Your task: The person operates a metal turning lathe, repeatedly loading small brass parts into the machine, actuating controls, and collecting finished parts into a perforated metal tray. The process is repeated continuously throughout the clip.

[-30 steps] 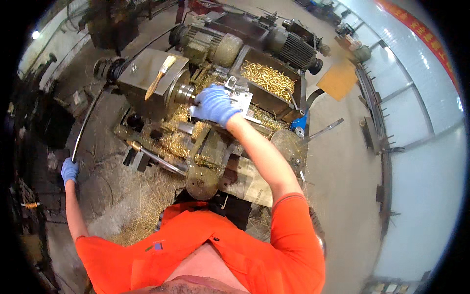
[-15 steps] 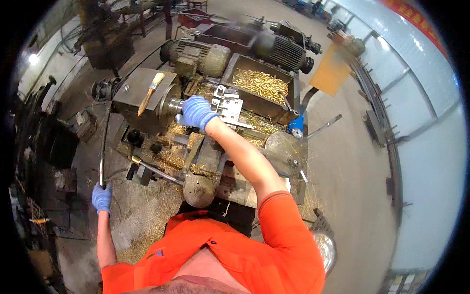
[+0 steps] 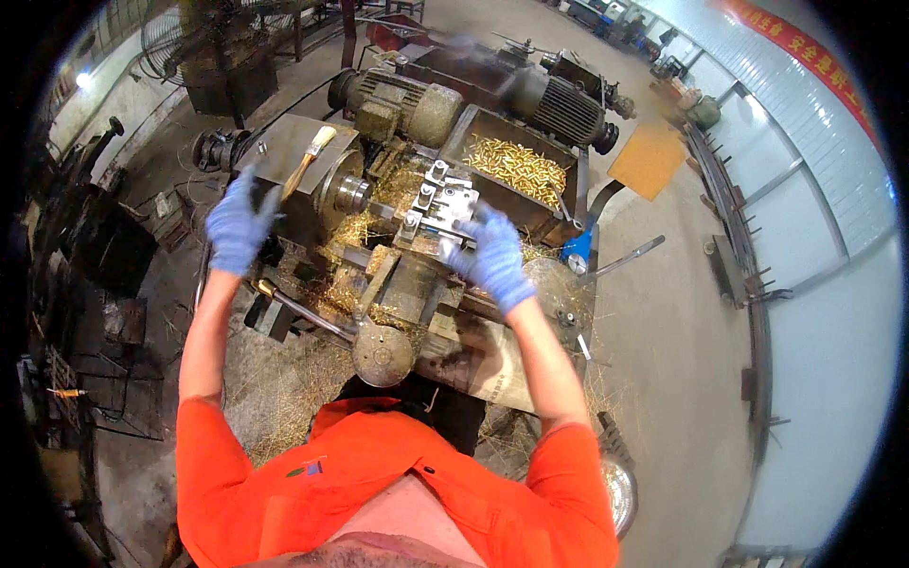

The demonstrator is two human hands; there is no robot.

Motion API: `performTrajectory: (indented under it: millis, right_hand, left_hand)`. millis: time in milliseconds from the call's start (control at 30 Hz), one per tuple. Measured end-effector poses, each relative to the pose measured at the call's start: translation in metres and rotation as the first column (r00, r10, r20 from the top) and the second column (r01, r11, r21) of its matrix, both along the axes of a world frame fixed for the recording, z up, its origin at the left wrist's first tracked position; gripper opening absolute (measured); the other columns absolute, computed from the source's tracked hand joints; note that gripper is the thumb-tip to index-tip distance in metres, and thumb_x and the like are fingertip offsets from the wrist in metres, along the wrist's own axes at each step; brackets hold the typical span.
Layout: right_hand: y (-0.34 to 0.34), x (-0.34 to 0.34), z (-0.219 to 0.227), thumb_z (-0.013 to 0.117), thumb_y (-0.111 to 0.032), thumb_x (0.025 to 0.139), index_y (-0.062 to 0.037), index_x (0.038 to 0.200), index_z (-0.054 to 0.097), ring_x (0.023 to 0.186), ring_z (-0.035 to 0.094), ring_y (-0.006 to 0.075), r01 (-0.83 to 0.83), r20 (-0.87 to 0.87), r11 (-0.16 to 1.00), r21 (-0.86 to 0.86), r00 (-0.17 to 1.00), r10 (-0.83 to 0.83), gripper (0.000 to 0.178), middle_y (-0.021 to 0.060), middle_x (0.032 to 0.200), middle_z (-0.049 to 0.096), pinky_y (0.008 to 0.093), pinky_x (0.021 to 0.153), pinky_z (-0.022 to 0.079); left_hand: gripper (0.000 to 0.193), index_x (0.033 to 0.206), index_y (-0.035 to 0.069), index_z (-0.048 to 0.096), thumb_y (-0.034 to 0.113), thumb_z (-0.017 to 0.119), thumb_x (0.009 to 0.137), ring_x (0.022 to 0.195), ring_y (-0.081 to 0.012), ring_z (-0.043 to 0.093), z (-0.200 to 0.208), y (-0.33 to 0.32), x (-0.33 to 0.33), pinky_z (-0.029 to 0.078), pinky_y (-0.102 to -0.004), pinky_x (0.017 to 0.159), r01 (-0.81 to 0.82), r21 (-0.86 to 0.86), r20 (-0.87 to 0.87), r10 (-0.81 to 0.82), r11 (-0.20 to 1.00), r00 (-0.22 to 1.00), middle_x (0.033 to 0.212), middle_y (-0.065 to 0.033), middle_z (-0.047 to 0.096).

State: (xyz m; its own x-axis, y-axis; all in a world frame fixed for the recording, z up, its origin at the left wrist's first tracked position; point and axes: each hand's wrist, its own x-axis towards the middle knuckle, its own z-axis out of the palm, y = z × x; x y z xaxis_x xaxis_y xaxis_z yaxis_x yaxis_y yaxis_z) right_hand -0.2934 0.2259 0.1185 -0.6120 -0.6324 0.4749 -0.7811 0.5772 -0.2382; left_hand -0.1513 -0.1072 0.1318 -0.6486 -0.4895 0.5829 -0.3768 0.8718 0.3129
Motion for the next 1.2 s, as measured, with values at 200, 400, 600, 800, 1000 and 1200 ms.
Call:
performTrajectory:
  millis: [200,400,600,800,1000,1200]
  right_hand:
    - [0.031,0.051,-0.043,0.071,-0.034,0.068,-0.0067,0.087,0.068,0.094,0.055,0.0351,0.003,0.175,0.996,-0.088,0.985,0.013,0.033,0.016,0.109,0.057,0.0409,0.083,0.045]
    - [0.047,0.069,-0.032,0.071,-0.034,0.067,-0.0034,0.086,0.067,0.092,0.056,0.0347,0.036,0.265,0.99,-0.135,0.964,0.001,0.036,0.0191,0.103,0.059,0.0412,0.081,0.046]
    - [0.056,0.078,-0.04,0.072,-0.034,0.068,-0.0038,0.086,0.066,0.09,0.056,0.0327,0.033,0.236,0.993,-0.115,0.972,-0.005,0.036,0.0167,0.101,0.06,0.0391,0.079,0.046]
    - [0.073,0.086,-0.045,0.072,-0.032,0.068,-0.0041,0.083,0.066,0.087,0.057,0.0323,0.068,0.223,0.989,-0.134,0.974,-0.037,0.032,0.0154,0.094,0.062,0.04,0.077,0.047]
    - [0.081,0.089,-0.059,0.072,-0.033,0.069,-0.0034,0.083,0.066,0.086,0.057,0.0318,0.089,0.274,0.989,-0.117,0.96,-0.054,0.033,0.0142,0.092,0.063,0.0393,0.076,0.047]
    - [0.087,0.089,-0.053,0.072,-0.033,0.069,-0.003,0.082,0.066,0.083,0.058,0.032,0.092,0.279,0.985,-0.143,0.959,-0.049,0.033,0.0145,0.089,0.063,0.0393,0.075,0.047]
  left_hand:
    - [0.039,0.117,0.019,0.054,0.04,0.052,0.084,0.06,-0.0312,0.06,-0.035,0.004,-0.044,0.044,-0.0427,0.052,0.073,-0.133,0.16,-0.051,0.988,0.986,0.072,-0.0141,0.062]
    - [0.019,0.091,0.012,0.059,0.026,0.05,0.083,0.061,-0.0319,0.062,0.003,-0.005,-0.06,0.046,-0.0446,0.053,-0.003,-0.223,0.145,0.036,0.975,0.989,0.065,-0.0149,0.061]
    - [0.024,0.08,0.012,0.057,0.032,0.046,0.087,0.06,-0.0355,0.059,0.022,0.076,-0.083,0.044,-0.0469,0.054,0.37,-0.151,0.23,-0.331,0.917,0.915,0.062,-0.0161,0.059]
    - [0.023,0.075,0.011,0.056,0.031,0.051,0.084,0.057,-0.0349,0.058,-0.025,0.1,-0.11,0.043,-0.0473,0.054,0.465,-0.118,0.246,-0.428,0.877,0.87,0.059,-0.0154,0.057]
    - [0.017,0.074,0.01,0.057,0.026,0.054,0.08,0.059,-0.0343,0.059,-0.038,0.097,-0.108,0.044,-0.047,0.055,0.543,-0.153,0.442,-0.434,0.826,0.785,0.061,-0.0161,0.058]
    - [0.014,0.074,0.011,0.057,0.025,0.058,0.077,0.065,-0.0358,0.058,-0.017,0.103,-0.121,0.044,-0.0467,0.059,0.531,-0.106,0.287,-0.485,0.841,0.826,0.066,-0.0162,0.059]
